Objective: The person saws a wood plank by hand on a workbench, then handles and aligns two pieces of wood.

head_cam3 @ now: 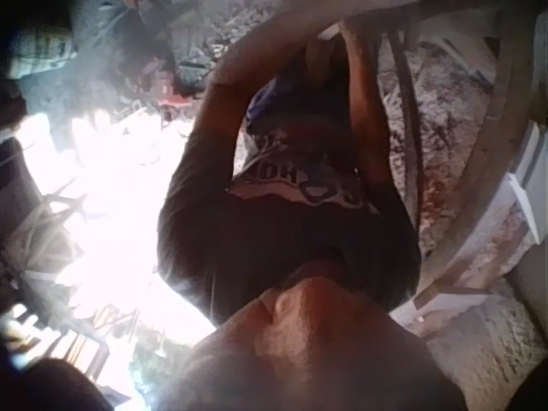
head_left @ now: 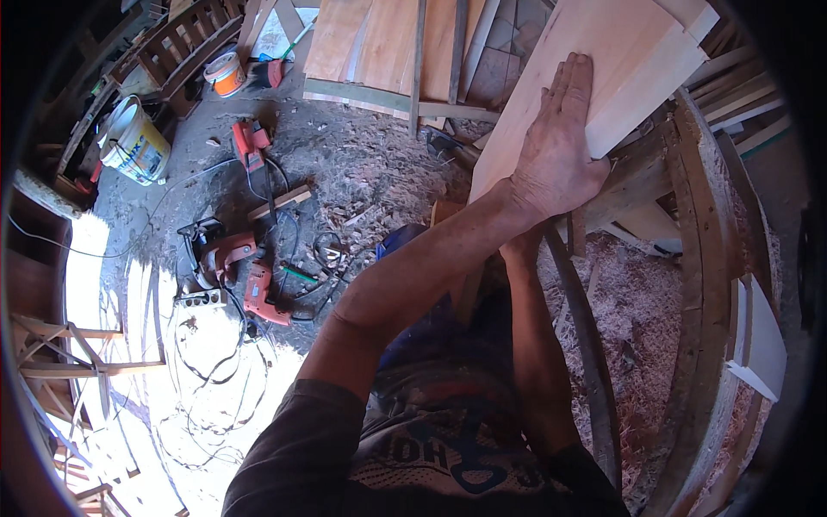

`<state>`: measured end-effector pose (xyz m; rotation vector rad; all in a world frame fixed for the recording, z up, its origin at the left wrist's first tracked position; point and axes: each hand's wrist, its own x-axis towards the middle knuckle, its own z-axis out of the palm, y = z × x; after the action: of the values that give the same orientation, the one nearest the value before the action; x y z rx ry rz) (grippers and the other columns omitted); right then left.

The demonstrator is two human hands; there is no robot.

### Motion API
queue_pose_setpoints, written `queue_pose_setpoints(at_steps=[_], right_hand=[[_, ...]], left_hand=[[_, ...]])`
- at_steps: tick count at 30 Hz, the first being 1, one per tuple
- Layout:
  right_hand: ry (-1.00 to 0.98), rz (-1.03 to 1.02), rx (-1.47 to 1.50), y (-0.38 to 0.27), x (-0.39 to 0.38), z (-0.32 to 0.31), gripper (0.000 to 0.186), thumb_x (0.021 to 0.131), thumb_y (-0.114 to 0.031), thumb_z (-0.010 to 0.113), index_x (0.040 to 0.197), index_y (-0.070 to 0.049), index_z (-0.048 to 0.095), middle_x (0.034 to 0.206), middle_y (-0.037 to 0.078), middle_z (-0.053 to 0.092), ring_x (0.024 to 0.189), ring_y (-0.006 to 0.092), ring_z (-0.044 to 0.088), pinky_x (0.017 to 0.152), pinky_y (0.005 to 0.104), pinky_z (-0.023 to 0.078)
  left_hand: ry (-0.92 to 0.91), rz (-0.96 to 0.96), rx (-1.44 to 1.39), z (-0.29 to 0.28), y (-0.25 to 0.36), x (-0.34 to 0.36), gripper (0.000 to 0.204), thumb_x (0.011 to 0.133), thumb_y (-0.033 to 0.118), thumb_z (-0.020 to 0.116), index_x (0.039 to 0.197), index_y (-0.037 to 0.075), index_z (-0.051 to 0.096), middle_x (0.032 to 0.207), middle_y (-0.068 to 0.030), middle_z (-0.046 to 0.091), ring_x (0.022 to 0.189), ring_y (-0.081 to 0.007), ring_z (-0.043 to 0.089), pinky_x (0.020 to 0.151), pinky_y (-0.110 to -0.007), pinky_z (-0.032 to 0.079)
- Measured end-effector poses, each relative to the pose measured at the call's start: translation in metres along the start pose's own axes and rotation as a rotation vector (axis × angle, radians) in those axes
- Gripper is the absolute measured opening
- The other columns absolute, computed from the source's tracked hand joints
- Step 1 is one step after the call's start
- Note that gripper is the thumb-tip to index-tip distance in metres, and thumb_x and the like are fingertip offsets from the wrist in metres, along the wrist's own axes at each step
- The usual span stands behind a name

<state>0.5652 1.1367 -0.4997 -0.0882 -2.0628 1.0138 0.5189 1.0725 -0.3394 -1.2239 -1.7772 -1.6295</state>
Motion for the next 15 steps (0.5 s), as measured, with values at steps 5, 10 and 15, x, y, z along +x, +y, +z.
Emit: queue_pose_setpoints(at_steps=[5,10,15], right_hand=[[-0.063,-0.059,-0.357,0.028,-0.018,-0.005,0.051,0.087,-0.026,0.075,0.128,-0.001,0.058,0.126,0.018,0.062,0.119,0.0326,0.060,0.103,0.0470,0.045],[-0.072,-0.073,-0.450,0.038,-0.021,-0.006,0.056,0.082,-0.034,0.077,0.127,-0.004,0.060,0.127,0.019,0.064,0.121,0.0361,0.059,0.103,0.0501,0.043],[-0.109,0.012,-0.314,0.046,-0.025,-0.004,0.056,0.082,-0.033,0.078,0.127,-0.005,0.060,0.129,0.019,0.062,0.124,0.0354,0.057,0.104,0.0503,0.042]], left_hand=[[-0.036,-0.020,-0.125,-0.003,0.004,-0.002,0.101,0.072,0.005,0.067,0.155,-0.009,0.011,0.157,-0.0351,0.022,0.149,-0.0471,0.021,0.123,-0.050,0.020],[-0.008,0.002,-0.052,0.003,0.000,0.000,0.100,0.071,0.008,0.067,0.155,-0.007,0.015,0.156,-0.0331,0.025,0.148,-0.0447,0.026,0.122,-0.045,0.026],[-0.004,-0.007,-0.116,-0.002,-0.008,-0.002,0.103,0.070,0.008,0.068,0.155,-0.006,0.013,0.157,-0.0329,0.024,0.148,-0.0460,0.024,0.122,-0.049,0.025]])
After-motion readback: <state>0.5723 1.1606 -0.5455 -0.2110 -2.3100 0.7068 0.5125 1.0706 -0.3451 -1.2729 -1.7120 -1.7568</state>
